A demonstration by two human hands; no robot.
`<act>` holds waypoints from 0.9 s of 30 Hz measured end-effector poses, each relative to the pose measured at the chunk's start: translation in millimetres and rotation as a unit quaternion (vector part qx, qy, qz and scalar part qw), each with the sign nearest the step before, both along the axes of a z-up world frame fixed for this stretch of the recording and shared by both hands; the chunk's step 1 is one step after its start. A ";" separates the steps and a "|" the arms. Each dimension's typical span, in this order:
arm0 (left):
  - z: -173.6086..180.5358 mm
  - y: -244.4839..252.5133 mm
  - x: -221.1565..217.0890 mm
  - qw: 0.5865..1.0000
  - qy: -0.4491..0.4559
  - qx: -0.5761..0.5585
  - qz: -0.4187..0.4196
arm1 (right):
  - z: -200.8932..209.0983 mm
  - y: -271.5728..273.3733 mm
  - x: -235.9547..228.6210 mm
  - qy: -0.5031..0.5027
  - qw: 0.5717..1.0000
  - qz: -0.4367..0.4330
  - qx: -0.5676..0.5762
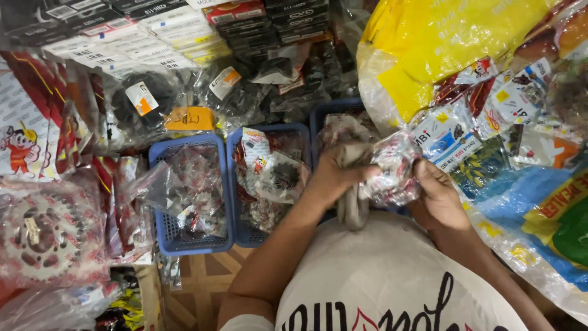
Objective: The person wipes small mechanical parts, such as gears and sprockets, with a white cloth. They pick up each item from a cluttered pile, wipe it thoroughly, and place it into a blue plastic basket.
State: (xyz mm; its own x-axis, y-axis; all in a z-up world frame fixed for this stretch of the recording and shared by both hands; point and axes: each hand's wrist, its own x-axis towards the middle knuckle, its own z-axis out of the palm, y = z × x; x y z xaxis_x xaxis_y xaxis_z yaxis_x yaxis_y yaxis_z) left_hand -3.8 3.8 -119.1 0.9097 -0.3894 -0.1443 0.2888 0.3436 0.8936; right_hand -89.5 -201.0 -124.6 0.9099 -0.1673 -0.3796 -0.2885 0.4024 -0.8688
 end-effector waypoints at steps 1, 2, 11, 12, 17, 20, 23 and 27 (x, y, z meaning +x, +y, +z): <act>12.3 2.9 0.9 1.000 0.001 0.000 0.000 | -2.4 -0.2 -1.5 0.001 1.000 0.000 0.000; 24.4 6.1 1.9 1.000 -0.014 0.025 0.007 | -5.0 -0.2 -3.0 -0.013 0.999 0.001 -0.043; 13.4 -1.9 8.1 0.853 -0.402 0.310 0.118 | 131.2 53.1 29.7 0.012 0.991 0.060 -0.123; -6.6 -7.2 3.2 0.801 -0.490 0.325 0.112 | 144.0 58.6 33.8 0.030 0.987 0.103 -0.122; 64.2 -10.2 -12.9 0.775 -0.568 0.276 -0.014 | 106.2 40.8 22.0 0.138 0.985 0.048 -0.093; 63.3 -14.7 -12.4 0.762 -0.580 0.287 0.001 | 26.2 6.2 -5.2 0.074 0.981 0.073 -0.166; 56.7 -21.2 -2.5 0.750 -0.583 0.310 0.036 | 7.7 11.3 -6.4 -0.072 0.982 0.109 -0.140; 51.6 -12.4 16.7 0.775 -0.519 0.354 0.068 | 32.0 34.9 0.3 -0.024 0.998 -0.061 0.001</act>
